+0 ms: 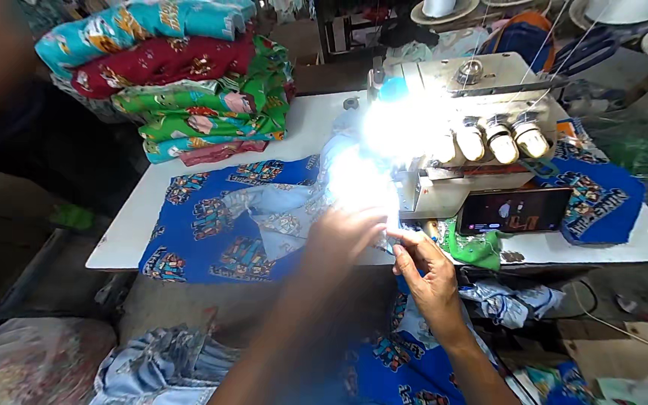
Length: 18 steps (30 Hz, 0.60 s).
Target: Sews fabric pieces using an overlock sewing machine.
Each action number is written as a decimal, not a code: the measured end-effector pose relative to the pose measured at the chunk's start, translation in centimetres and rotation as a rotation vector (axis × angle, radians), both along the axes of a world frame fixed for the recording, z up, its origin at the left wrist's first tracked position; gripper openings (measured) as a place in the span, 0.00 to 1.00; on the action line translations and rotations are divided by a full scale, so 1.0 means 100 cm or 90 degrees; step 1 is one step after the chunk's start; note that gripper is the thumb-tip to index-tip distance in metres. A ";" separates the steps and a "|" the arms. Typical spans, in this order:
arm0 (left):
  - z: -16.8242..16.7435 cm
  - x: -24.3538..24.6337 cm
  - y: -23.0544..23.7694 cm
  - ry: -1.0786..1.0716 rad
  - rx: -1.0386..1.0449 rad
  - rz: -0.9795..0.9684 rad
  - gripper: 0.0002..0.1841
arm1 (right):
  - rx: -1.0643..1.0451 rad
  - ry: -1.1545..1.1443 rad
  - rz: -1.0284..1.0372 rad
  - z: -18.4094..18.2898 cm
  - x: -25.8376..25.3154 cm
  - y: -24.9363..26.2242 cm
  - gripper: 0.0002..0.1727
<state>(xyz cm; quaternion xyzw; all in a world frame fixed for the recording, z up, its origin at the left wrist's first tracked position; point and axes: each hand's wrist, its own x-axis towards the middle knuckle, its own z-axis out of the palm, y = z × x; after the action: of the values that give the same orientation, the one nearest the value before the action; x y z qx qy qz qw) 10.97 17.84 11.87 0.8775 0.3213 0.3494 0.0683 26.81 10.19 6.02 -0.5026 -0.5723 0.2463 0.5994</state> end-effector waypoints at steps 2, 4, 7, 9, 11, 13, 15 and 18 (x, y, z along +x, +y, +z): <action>0.004 -0.003 0.015 0.022 -0.026 -0.004 0.12 | 0.002 -0.067 -0.030 0.003 0.002 0.009 0.14; 0.009 -0.006 0.029 0.035 -0.042 -0.018 0.14 | 0.008 -0.169 -0.081 0.010 0.004 0.021 0.15; 0.014 -0.006 0.059 0.053 -0.051 -0.032 0.14 | 0.001 -0.338 -0.167 0.024 0.002 0.031 0.19; 0.013 -0.005 0.079 0.074 -0.065 -0.012 0.16 | -0.015 -0.410 -0.198 0.029 0.000 0.031 0.21; 0.014 -0.003 0.091 0.100 -0.085 0.029 0.17 | -0.023 -0.442 -0.213 0.025 -0.001 0.029 0.21; 0.017 -0.002 0.099 0.133 -0.103 0.086 0.18 | -0.028 -0.453 -0.211 0.018 -0.002 0.026 0.19; 0.018 -0.001 0.104 0.153 -0.122 0.147 0.21 | -0.048 -0.452 -0.184 0.011 -0.003 0.022 0.20; 0.016 -0.001 0.107 0.095 -0.169 0.211 0.23 | -0.056 -0.433 -0.142 0.005 -0.001 0.016 0.24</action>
<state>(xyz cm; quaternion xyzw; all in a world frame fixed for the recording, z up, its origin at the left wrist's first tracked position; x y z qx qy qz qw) 10.89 28.54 13.51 0.8196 0.5082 0.2446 0.1010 26.66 11.76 6.55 -0.6402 -0.6696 0.0225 0.3759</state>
